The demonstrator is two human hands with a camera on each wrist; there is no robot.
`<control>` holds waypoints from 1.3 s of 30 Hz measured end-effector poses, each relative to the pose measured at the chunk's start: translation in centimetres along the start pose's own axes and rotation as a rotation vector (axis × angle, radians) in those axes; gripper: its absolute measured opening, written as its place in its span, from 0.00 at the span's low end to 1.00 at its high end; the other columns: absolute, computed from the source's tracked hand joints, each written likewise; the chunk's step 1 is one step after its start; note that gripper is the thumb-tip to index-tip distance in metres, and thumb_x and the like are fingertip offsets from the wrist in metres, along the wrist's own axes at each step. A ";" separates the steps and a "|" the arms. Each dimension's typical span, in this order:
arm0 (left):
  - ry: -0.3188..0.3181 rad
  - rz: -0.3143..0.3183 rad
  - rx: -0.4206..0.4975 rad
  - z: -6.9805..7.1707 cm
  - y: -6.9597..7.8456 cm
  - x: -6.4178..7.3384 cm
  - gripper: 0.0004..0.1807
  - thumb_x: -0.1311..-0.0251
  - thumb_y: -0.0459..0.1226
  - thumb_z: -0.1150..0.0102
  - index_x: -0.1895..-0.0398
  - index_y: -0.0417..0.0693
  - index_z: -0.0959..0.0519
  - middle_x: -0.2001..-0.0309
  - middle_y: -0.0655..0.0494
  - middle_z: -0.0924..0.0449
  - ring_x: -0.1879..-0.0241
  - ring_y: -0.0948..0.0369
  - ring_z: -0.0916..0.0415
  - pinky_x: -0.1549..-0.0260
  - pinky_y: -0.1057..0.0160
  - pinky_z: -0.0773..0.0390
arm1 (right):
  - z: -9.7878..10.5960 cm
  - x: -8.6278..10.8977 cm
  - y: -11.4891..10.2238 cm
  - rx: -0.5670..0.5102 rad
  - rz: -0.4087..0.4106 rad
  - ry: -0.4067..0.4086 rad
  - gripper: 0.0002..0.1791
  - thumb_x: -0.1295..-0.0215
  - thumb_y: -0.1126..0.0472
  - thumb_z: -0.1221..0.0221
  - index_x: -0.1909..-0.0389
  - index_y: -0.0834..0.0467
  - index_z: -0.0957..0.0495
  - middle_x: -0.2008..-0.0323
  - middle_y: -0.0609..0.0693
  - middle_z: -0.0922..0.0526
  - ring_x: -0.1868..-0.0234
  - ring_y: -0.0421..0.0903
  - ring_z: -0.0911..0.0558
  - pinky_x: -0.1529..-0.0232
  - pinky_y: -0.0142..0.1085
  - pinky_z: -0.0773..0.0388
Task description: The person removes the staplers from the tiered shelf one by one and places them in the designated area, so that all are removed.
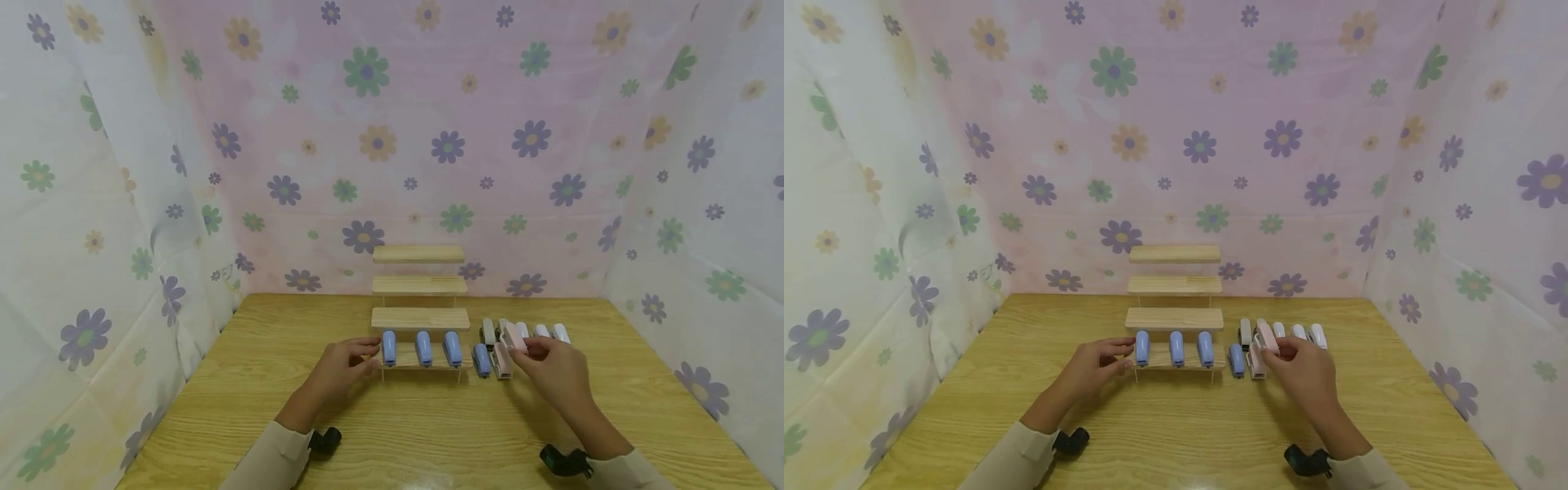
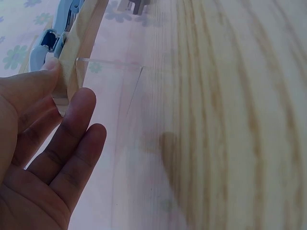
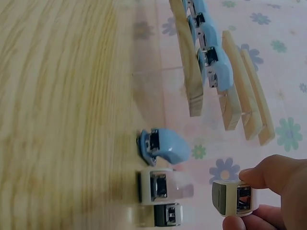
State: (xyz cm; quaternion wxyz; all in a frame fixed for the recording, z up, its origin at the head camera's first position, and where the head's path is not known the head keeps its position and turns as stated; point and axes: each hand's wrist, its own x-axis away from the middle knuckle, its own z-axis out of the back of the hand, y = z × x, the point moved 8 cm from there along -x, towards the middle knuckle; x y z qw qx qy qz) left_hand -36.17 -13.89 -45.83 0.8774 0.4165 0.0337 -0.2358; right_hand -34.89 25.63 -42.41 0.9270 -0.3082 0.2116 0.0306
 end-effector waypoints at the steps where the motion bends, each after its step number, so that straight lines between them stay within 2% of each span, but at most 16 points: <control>1: 0.002 0.001 0.000 0.0 0.0 0.0 0.24 0.29 0.46 0.36 0.35 0.44 0.19 0.29 0.56 0.24 0.49 0.59 0.16 0.56 0.68 0.15 | 0.0 0.0 0.3 0.005 -0.009 -0.006 0.21 0.38 0.46 0.27 0.55 0.60 0.11 0.67 0.49 0.09 0.67 0.46 0.12 0.68 0.41 0.16; 5: -0.002 0.010 -0.005 -0.1 -0.1 0.0 0.24 0.29 0.46 0.36 0.35 0.45 0.19 0.29 0.58 0.25 0.49 0.60 0.16 0.55 0.68 0.16 | 0.0 0.3 1.5 0.013 -0.046 -0.038 0.24 0.38 0.44 0.28 0.52 0.60 0.11 0.66 0.49 0.09 0.67 0.45 0.13 0.70 0.38 0.18; 10: -0.005 0.012 -0.004 -0.2 -0.3 0.0 0.24 0.29 0.46 0.36 0.34 0.47 0.19 0.29 0.58 0.25 0.50 0.61 0.16 0.57 0.69 0.16 | -0.2 0.6 2.7 0.019 -0.103 -0.091 0.27 0.37 0.41 0.29 0.51 0.61 0.11 0.65 0.50 0.09 0.67 0.45 0.13 0.70 0.39 0.18; 17: -0.002 0.003 0.024 -0.3 -0.3 0.1 0.24 0.29 0.44 0.36 0.34 0.45 0.20 0.29 0.56 0.25 0.43 0.56 0.17 0.52 0.68 0.15 | -0.7 1.0 3.8 0.013 -0.171 -0.170 0.29 0.38 0.38 0.29 0.52 0.61 0.12 0.61 0.55 0.09 0.65 0.48 0.13 0.71 0.40 0.19; 24: 0.003 -0.002 -0.008 -0.2 -0.2 0.1 0.23 0.29 0.45 0.36 0.34 0.47 0.19 0.29 0.57 0.25 0.38 0.56 0.20 0.49 0.64 0.16 | -1.3 1.1 4.4 0.014 -0.180 -0.195 0.27 0.39 0.40 0.28 0.53 0.59 0.12 0.61 0.54 0.09 0.66 0.46 0.14 0.72 0.39 0.20; 28: 0.000 -0.008 -0.005 -0.2 -0.2 0.1 0.24 0.29 0.45 0.36 0.35 0.46 0.19 0.29 0.56 0.25 0.43 0.56 0.17 0.52 0.66 0.15 | -1.5 1.2 4.5 0.015 -0.175 -0.197 0.26 0.39 0.40 0.28 0.54 0.58 0.12 0.62 0.53 0.09 0.66 0.47 0.14 0.72 0.40 0.21; 34: -0.009 0.028 0.020 -0.2 -0.3 -0.1 0.24 0.30 0.45 0.35 0.34 0.48 0.19 0.29 0.59 0.26 0.58 0.66 0.16 0.62 0.70 0.15 | -1.6 1.2 4.6 0.021 -0.173 -0.197 0.25 0.39 0.41 0.28 0.54 0.59 0.11 0.62 0.54 0.09 0.65 0.49 0.13 0.71 0.40 0.20; 39: -0.009 0.031 0.015 -0.2 -0.3 0.0 0.24 0.30 0.44 0.35 0.34 0.48 0.19 0.29 0.59 0.26 0.59 0.69 0.17 0.63 0.70 0.15 | -1.7 1.1 4.7 0.021 -0.178 -0.202 0.26 0.40 0.41 0.27 0.55 0.59 0.11 0.63 0.54 0.09 0.65 0.49 0.13 0.72 0.40 0.20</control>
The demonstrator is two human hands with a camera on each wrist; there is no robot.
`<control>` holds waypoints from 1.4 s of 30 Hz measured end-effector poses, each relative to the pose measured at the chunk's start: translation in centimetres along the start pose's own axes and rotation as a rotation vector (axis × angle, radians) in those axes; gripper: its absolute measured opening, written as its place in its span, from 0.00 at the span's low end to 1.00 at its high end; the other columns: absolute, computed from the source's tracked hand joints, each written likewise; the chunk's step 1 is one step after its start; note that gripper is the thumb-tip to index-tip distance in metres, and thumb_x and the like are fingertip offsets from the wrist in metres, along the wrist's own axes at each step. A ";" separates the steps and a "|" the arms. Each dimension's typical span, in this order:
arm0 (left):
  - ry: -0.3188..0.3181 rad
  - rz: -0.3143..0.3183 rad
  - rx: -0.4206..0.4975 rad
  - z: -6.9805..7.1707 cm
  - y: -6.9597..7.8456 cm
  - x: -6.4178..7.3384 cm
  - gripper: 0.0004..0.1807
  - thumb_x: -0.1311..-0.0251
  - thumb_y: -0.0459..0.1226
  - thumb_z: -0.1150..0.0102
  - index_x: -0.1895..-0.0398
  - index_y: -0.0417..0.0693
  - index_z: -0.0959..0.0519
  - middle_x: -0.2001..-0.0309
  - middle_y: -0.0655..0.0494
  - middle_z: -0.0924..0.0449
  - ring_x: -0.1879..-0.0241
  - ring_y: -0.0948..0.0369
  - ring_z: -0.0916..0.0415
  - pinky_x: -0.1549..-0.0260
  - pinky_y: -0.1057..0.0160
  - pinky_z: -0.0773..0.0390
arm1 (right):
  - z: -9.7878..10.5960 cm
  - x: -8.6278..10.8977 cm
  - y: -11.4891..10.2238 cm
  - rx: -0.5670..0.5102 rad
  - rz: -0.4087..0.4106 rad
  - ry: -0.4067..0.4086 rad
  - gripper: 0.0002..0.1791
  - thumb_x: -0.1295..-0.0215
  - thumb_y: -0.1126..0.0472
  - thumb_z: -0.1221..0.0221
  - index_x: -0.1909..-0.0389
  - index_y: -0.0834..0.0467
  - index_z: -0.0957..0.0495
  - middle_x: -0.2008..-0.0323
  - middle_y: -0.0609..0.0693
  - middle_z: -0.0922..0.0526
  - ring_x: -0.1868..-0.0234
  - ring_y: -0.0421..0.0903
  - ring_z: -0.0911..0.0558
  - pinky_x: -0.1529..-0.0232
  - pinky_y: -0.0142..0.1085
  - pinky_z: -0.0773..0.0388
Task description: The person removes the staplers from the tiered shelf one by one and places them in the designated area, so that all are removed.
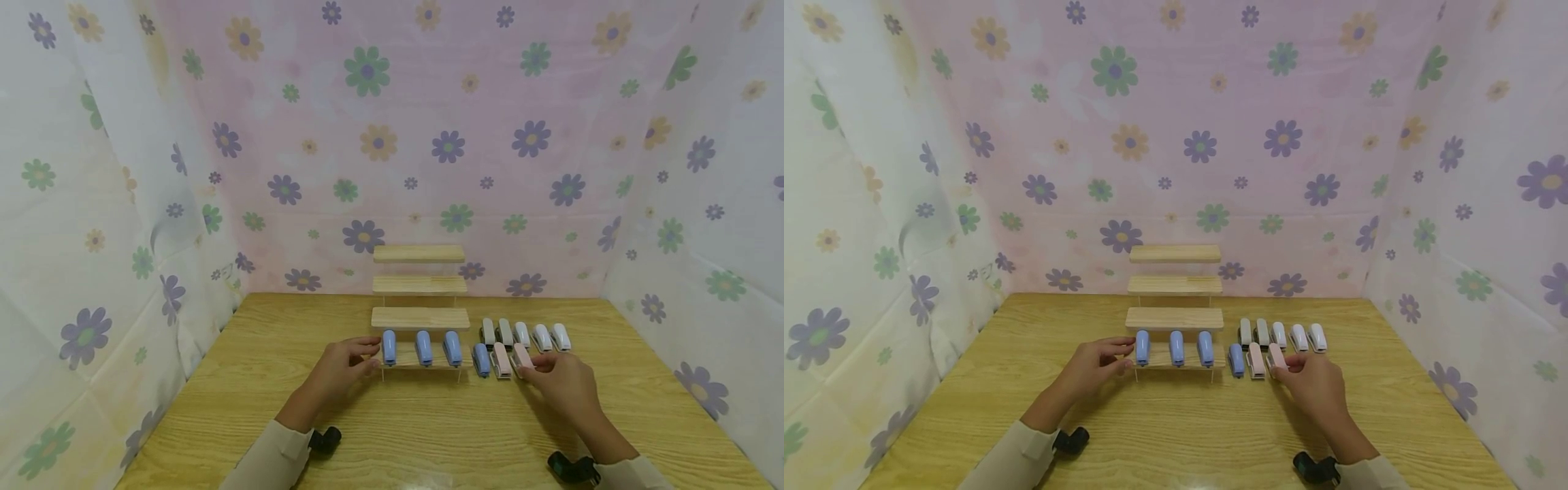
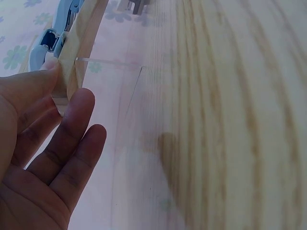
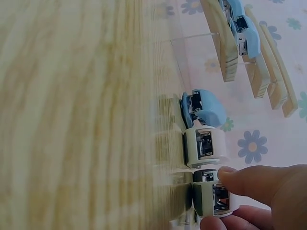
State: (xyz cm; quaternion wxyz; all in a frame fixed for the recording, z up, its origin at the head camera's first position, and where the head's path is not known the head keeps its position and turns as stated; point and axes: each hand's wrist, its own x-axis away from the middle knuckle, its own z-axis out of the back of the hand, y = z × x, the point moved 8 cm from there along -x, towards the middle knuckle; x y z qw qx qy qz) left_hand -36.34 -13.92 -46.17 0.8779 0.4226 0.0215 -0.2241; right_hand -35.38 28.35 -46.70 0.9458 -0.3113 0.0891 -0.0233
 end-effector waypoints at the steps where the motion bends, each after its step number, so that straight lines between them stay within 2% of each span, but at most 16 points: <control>1: 0.001 0.001 -0.004 0.0 0.0 0.0 0.24 0.30 0.44 0.34 0.34 0.48 0.19 0.29 0.59 0.25 0.59 0.68 0.17 0.63 0.70 0.15 | 0.0 0.0 0.0 0.000 0.001 -0.001 0.26 0.40 0.41 0.27 0.55 0.60 0.11 0.63 0.54 0.09 0.65 0.49 0.13 0.72 0.40 0.20; 10: 0.005 -0.034 -0.019 0.1 0.2 0.0 0.25 0.30 0.46 0.35 0.35 0.45 0.19 0.29 0.54 0.25 0.58 0.67 0.17 0.63 0.70 0.15 | -0.2 0.0 0.1 0.003 0.007 0.004 0.25 0.41 0.42 0.26 0.56 0.60 0.11 0.65 0.53 0.09 0.67 0.47 0.14 0.73 0.39 0.21; 17: 0.001 -0.003 -0.021 0.1 0.0 -0.1 0.24 0.30 0.46 0.35 0.34 0.49 0.19 0.29 0.59 0.25 0.57 0.68 0.17 0.61 0.70 0.16 | -0.3 0.0 0.0 0.004 0.023 0.009 0.23 0.42 0.43 0.25 0.58 0.59 0.10 0.66 0.52 0.09 0.69 0.44 0.15 0.73 0.39 0.21; 25: 0.002 -0.008 -0.017 0.1 0.0 -0.1 0.24 0.30 0.46 0.35 0.34 0.49 0.19 0.29 0.59 0.25 0.59 0.69 0.17 0.63 0.70 0.15 | -0.4 -0.1 0.1 -0.003 0.025 0.013 0.23 0.42 0.43 0.25 0.58 0.59 0.10 0.66 0.51 0.10 0.68 0.45 0.15 0.72 0.39 0.20; 32: 0.004 -0.007 -0.020 0.2 0.1 0.0 0.24 0.29 0.45 0.36 0.34 0.48 0.19 0.29 0.58 0.25 0.55 0.66 0.16 0.60 0.70 0.16 | -0.4 -0.1 0.1 -0.008 0.014 0.004 0.24 0.42 0.42 0.25 0.57 0.59 0.10 0.66 0.52 0.10 0.68 0.46 0.14 0.73 0.39 0.20; 40: 0.009 -0.055 -0.029 0.1 0.3 0.1 0.24 0.28 0.45 0.37 0.35 0.45 0.19 0.29 0.52 0.25 0.52 0.62 0.16 0.57 0.68 0.15 | -0.3 0.1 -0.2 -0.001 0.018 -0.007 0.26 0.41 0.42 0.26 0.56 0.61 0.11 0.65 0.53 0.10 0.67 0.47 0.14 0.72 0.40 0.19; 42: 0.006 -0.048 -0.030 0.1 0.3 0.1 0.24 0.28 0.46 0.37 0.34 0.46 0.19 0.29 0.53 0.25 0.50 0.61 0.16 0.55 0.68 0.15 | -0.2 0.0 -0.1 0.002 0.013 -0.013 0.27 0.41 0.41 0.26 0.56 0.61 0.11 0.65 0.54 0.10 0.67 0.48 0.14 0.72 0.40 0.19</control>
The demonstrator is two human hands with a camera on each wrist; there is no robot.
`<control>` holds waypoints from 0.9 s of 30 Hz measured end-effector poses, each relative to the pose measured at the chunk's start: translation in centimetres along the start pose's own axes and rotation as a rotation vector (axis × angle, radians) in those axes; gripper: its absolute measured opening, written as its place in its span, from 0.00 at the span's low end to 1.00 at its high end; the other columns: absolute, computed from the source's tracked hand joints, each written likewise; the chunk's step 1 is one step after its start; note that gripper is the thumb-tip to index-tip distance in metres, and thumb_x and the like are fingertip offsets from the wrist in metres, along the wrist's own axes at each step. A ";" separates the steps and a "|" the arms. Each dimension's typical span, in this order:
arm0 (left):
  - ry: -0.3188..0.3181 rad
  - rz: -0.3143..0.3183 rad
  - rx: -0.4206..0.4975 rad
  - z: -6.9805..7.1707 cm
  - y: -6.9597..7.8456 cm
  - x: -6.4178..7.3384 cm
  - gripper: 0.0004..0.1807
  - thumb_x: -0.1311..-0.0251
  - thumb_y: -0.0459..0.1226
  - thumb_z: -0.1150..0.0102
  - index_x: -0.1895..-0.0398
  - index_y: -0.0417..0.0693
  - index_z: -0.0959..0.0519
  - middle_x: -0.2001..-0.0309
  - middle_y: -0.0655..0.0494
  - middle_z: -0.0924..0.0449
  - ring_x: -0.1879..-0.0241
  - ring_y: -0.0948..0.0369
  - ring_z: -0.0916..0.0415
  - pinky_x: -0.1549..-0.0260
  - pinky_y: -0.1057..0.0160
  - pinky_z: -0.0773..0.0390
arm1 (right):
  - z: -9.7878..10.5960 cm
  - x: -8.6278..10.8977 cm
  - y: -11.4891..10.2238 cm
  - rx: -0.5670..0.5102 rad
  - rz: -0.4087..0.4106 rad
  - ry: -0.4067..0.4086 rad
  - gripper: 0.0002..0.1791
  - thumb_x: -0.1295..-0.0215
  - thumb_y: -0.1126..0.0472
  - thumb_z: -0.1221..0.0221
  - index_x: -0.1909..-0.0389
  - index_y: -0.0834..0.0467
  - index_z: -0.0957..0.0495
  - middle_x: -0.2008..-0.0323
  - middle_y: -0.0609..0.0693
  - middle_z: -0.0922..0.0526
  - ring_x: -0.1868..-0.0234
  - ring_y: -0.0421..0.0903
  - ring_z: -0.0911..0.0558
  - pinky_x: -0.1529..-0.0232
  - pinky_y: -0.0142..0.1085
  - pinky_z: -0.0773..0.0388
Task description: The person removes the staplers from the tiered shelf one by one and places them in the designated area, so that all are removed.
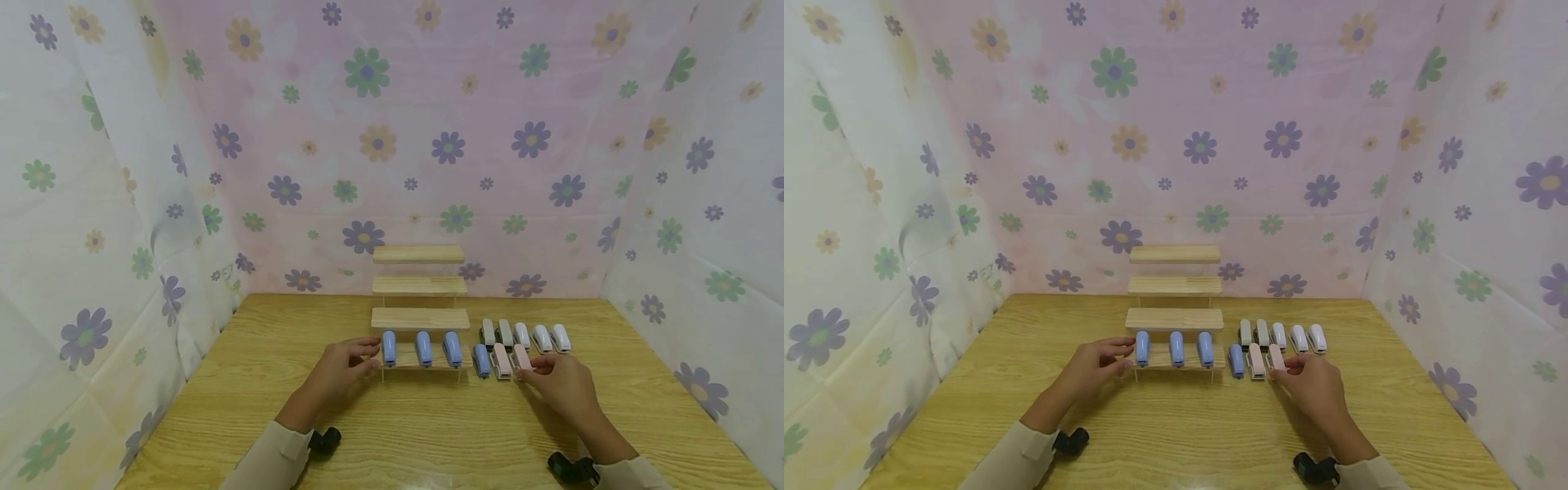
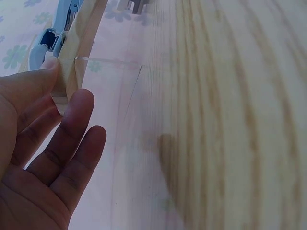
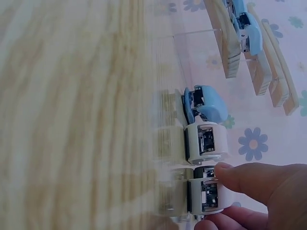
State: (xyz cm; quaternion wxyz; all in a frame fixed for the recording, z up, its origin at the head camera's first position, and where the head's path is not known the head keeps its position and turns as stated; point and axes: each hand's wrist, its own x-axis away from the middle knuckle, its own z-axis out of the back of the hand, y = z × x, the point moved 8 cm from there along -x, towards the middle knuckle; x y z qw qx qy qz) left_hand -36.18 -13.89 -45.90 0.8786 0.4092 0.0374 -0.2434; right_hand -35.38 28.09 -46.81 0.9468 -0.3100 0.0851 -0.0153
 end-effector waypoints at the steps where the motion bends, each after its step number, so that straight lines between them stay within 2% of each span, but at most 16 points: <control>1: -0.002 0.004 -0.001 0.0 0.0 0.0 0.24 0.28 0.46 0.37 0.34 0.46 0.20 0.29 0.54 0.25 0.48 0.60 0.16 0.54 0.68 0.15 | 0.0 0.0 0.0 0.002 -0.003 -0.003 0.28 0.41 0.41 0.27 0.55 0.61 0.12 0.64 0.54 0.10 0.66 0.48 0.14 0.72 0.40 0.19; 7: -0.004 0.003 0.015 -0.1 0.0 -0.1 0.24 0.29 0.45 0.37 0.34 0.45 0.20 0.29 0.55 0.25 0.37 0.55 0.21 0.50 0.67 0.16 | 0.3 0.0 0.0 0.009 -0.014 -0.007 0.31 0.39 0.40 0.29 0.49 0.64 0.13 0.62 0.58 0.10 0.69 0.47 0.14 0.76 0.39 0.21; 14: -0.017 0.051 0.099 -0.2 -0.1 0.0 0.23 0.29 0.43 0.36 0.34 0.45 0.20 0.29 0.58 0.25 0.52 0.64 0.14 0.57 0.71 0.15 | 1.0 -0.1 -1.3 0.017 0.028 0.053 0.26 0.35 0.44 0.30 0.50 0.63 0.13 0.65 0.51 0.11 0.71 0.43 0.16 0.80 0.36 0.25; 21: -0.017 0.042 0.078 -0.1 0.1 0.1 0.23 0.29 0.43 0.37 0.34 0.44 0.20 0.29 0.57 0.26 0.49 0.59 0.14 0.57 0.71 0.15 | 1.7 -0.3 -3.1 0.024 0.105 0.131 0.22 0.37 0.46 0.28 0.52 0.59 0.11 0.67 0.48 0.10 0.70 0.44 0.14 0.77 0.36 0.22; 27: -0.006 0.020 0.051 -0.1 0.1 0.1 0.24 0.29 0.44 0.36 0.34 0.44 0.20 0.29 0.56 0.25 0.49 0.60 0.15 0.57 0.70 0.15 | 1.6 -0.6 -4.4 0.027 0.129 0.128 0.21 0.36 0.47 0.29 0.52 0.60 0.11 0.68 0.49 0.10 0.69 0.45 0.14 0.74 0.38 0.20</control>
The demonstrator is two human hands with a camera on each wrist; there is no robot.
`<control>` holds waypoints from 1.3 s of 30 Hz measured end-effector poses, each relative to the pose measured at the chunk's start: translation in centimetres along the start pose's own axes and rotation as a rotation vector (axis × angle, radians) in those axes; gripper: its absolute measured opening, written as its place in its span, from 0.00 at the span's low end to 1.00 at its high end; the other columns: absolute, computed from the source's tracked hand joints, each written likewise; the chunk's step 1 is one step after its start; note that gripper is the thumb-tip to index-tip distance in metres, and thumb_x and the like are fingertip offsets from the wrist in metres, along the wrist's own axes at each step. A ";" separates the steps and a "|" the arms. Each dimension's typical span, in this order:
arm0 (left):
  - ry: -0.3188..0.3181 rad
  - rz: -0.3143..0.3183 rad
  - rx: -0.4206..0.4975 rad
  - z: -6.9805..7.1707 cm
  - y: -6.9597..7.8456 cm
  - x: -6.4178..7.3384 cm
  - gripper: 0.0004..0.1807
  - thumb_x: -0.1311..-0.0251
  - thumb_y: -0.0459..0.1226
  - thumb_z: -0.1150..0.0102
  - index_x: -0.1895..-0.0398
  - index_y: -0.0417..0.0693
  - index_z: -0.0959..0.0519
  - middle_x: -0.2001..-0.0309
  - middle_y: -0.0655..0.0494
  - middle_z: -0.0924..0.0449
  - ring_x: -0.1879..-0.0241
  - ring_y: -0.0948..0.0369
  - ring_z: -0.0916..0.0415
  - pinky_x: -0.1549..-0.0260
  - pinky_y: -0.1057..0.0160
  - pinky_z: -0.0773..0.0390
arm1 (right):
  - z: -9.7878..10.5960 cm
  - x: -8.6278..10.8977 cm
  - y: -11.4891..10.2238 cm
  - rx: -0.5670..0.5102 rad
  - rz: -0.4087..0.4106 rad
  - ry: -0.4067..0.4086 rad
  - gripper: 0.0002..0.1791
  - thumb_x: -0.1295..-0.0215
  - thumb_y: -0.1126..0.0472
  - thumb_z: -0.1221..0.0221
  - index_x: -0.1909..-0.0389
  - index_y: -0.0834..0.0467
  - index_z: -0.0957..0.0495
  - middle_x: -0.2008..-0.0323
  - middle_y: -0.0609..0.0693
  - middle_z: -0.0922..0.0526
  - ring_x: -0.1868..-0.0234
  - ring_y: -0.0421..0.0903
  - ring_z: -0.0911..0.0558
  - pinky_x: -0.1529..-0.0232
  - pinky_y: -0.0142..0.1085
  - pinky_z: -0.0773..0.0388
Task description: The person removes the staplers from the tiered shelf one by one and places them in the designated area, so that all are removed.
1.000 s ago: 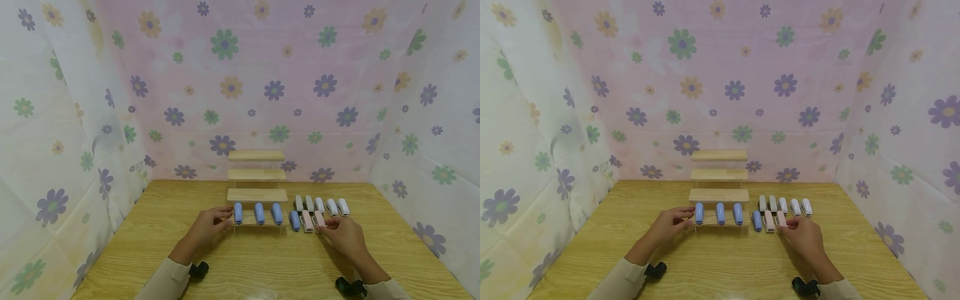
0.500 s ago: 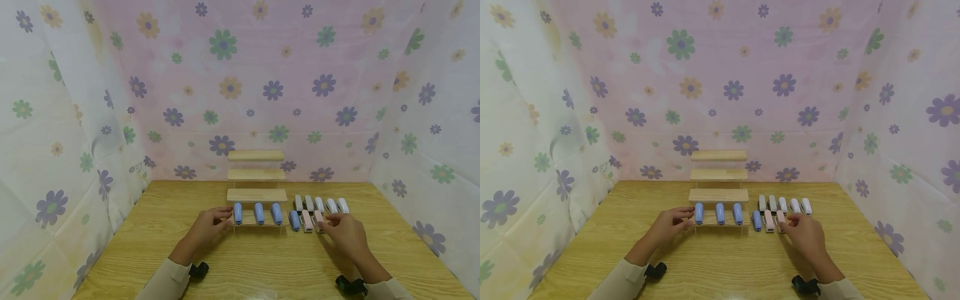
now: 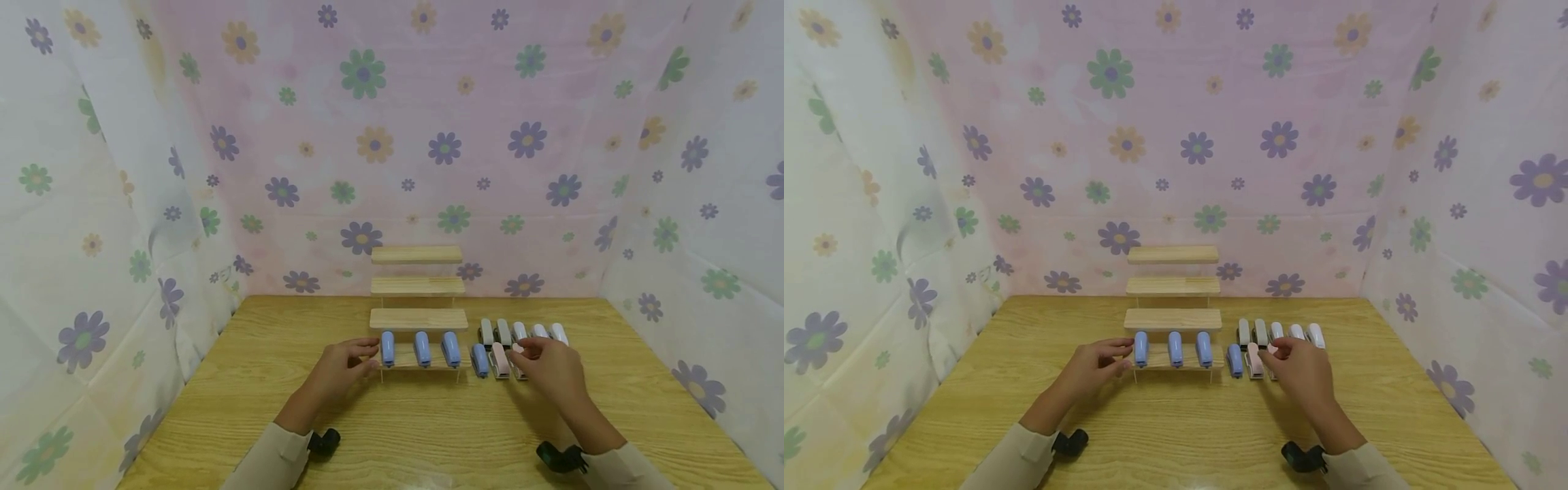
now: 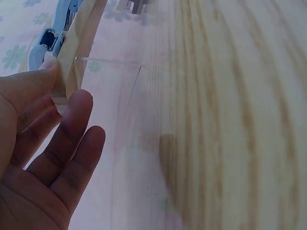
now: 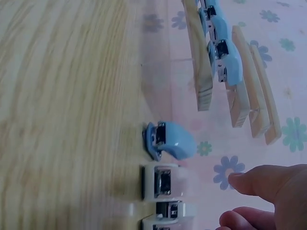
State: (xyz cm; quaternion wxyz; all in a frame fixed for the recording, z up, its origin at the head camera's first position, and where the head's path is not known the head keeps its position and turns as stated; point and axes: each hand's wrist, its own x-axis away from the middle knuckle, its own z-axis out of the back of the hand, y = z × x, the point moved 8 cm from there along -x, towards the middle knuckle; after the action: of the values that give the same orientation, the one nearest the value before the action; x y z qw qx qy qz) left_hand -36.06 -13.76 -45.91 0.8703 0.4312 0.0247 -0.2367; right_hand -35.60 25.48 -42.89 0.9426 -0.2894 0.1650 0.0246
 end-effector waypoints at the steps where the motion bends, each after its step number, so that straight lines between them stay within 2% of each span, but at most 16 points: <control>1: 0.006 -0.012 -0.015 0.0 0.1 0.0 0.23 0.29 0.44 0.37 0.34 0.44 0.20 0.29 0.56 0.25 0.49 0.60 0.15 0.57 0.70 0.15 | -0.1 -0.1 -0.3 -0.001 0.005 -0.002 0.22 0.36 0.47 0.29 0.52 0.60 0.11 0.68 0.49 0.11 0.69 0.45 0.15 0.74 0.38 0.20; 5: 0.021 -0.033 -0.044 0.2 0.1 -0.1 0.23 0.29 0.45 0.36 0.35 0.44 0.19 0.30 0.54 0.24 0.53 0.61 0.16 0.58 0.69 0.15 | -0.3 -0.4 -1.4 -0.022 0.019 0.004 0.23 0.35 0.47 0.29 0.50 0.61 0.12 0.66 0.52 0.10 0.68 0.46 0.14 0.74 0.37 0.20; 11: 0.013 -0.035 -0.037 0.0 -0.1 -0.1 0.24 0.30 0.45 0.36 0.35 0.44 0.19 0.30 0.54 0.24 0.48 0.58 0.16 0.55 0.68 0.15 | -1.5 -0.6 -2.9 -0.070 0.013 -0.039 0.23 0.35 0.46 0.30 0.48 0.60 0.12 0.65 0.52 0.11 0.65 0.48 0.14 0.73 0.37 0.19; 15: 0.012 -0.037 -0.053 0.0 0.0 -0.1 0.24 0.29 0.46 0.36 0.35 0.45 0.19 0.30 0.55 0.24 0.50 0.60 0.16 0.55 0.68 0.15 | -2.1 -0.7 -3.8 -0.097 0.020 -0.053 0.24 0.35 0.45 0.30 0.49 0.59 0.12 0.64 0.52 0.10 0.64 0.48 0.13 0.71 0.38 0.17; 23: 0.011 -0.023 -0.032 0.1 -0.2 -0.1 0.24 0.29 0.46 0.36 0.35 0.46 0.19 0.29 0.57 0.24 0.48 0.60 0.16 0.56 0.69 0.16 | -2.9 -1.1 -5.8 -0.117 0.036 -0.059 0.23 0.35 0.45 0.29 0.50 0.58 0.12 0.67 0.49 0.11 0.67 0.44 0.15 0.71 0.38 0.18; 27: -0.002 0.009 -0.009 0.0 -0.4 0.0 0.24 0.29 0.46 0.36 0.34 0.47 0.20 0.29 0.58 0.26 0.45 0.59 0.17 0.57 0.70 0.16 | -3.3 -1.0 -6.2 -0.121 0.048 -0.054 0.24 0.35 0.41 0.30 0.51 0.56 0.11 0.65 0.48 0.11 0.65 0.44 0.15 0.68 0.39 0.17; 34: -0.004 0.014 -0.025 0.1 -0.3 0.1 0.23 0.29 0.45 0.37 0.34 0.47 0.20 0.28 0.56 0.26 0.42 0.56 0.19 0.55 0.69 0.16 | -4.3 -0.6 -6.5 -0.150 0.036 -0.088 0.24 0.35 0.45 0.29 0.47 0.59 0.13 0.65 0.47 0.13 0.65 0.43 0.16 0.66 0.39 0.16; 39: -0.011 0.030 0.001 0.0 -0.4 0.0 0.24 0.29 0.45 0.37 0.34 0.48 0.20 0.28 0.58 0.27 0.37 0.56 0.21 0.56 0.70 0.16 | -4.4 -0.5 -6.7 -0.153 0.035 -0.064 0.24 0.36 0.45 0.28 0.47 0.58 0.13 0.65 0.45 0.13 0.64 0.44 0.14 0.64 0.39 0.15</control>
State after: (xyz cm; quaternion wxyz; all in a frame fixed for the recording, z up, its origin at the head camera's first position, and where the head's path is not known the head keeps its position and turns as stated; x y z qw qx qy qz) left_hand -36.20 -13.99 -46.16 0.8736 0.4308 0.0134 -0.2258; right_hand -36.40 17.44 -42.57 0.9219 -0.3567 0.1374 0.0628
